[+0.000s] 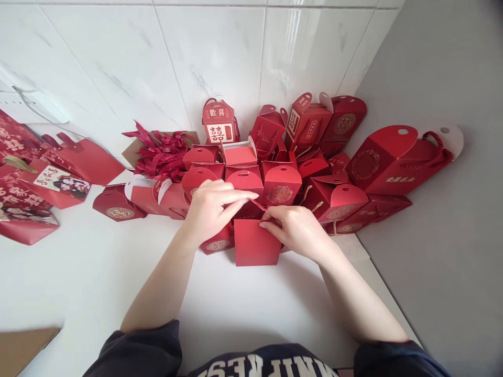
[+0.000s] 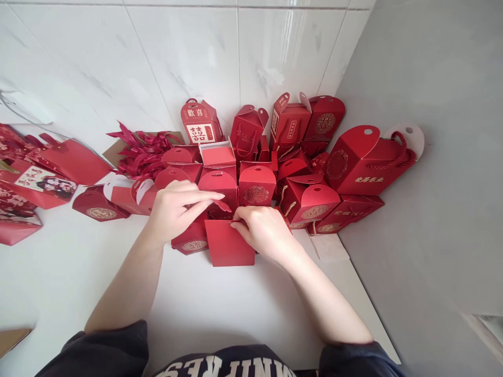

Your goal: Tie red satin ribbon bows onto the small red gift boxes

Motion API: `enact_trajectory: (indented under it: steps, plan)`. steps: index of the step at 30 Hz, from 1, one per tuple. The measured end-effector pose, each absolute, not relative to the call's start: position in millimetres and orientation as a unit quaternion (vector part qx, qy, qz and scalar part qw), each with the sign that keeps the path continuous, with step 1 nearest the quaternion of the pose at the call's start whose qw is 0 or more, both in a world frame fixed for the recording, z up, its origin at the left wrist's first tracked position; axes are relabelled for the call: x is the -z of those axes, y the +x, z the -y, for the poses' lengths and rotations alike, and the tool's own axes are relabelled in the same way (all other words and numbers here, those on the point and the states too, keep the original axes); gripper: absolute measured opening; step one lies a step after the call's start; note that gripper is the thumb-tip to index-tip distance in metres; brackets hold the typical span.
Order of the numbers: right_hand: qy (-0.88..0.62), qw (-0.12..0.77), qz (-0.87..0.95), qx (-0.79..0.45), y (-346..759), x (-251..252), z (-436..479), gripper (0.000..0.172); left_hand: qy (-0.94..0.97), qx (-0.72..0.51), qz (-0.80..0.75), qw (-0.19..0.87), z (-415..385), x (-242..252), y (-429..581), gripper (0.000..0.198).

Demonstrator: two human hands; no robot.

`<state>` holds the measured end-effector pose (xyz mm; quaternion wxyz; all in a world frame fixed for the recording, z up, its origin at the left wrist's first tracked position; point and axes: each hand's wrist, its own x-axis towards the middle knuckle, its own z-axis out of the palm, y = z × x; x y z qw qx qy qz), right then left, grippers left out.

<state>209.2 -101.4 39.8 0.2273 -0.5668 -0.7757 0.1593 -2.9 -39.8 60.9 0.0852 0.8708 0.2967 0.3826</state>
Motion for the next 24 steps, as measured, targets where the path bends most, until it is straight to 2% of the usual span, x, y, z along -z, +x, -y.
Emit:
enact_trajectory:
  steps: [3, 9, 12, 15, 19, 24]
  plan:
    - [-0.567, 0.228, 0.776, -0.156, 209, -40, 101, 0.007, 0.872, -0.405, -0.261, 0.091, 41, -58, -2, 0.024]
    - [-0.566, 0.222, 0.781, -0.145, 210, -40, 101, 0.010, 0.865, -0.321, -0.255, 0.287, 42, -58, 0, 0.021]
    - [-0.570, 0.216, 0.778, -0.151, 210, -40, 100, 0.009, 0.852, -0.255, -0.285, 0.357, 38, -56, 1, 0.026]
    - [-0.564, 0.225, 0.777, -0.168, 211, -41, 102, 0.002, 0.846, -0.217, -0.297, 0.386, 35, -54, 2, 0.026]
    - [-0.551, 0.254, 0.760, -0.232, 219, -49, 108, 0.011, 0.830, -0.221, -0.304, 0.411, 31, -52, 1, 0.028]
    - [-0.523, 0.240, 0.750, -0.326, 232, -60, 116, 0.018, 0.835, -0.229, -0.304, 0.398, 29, -46, 3, 0.029]
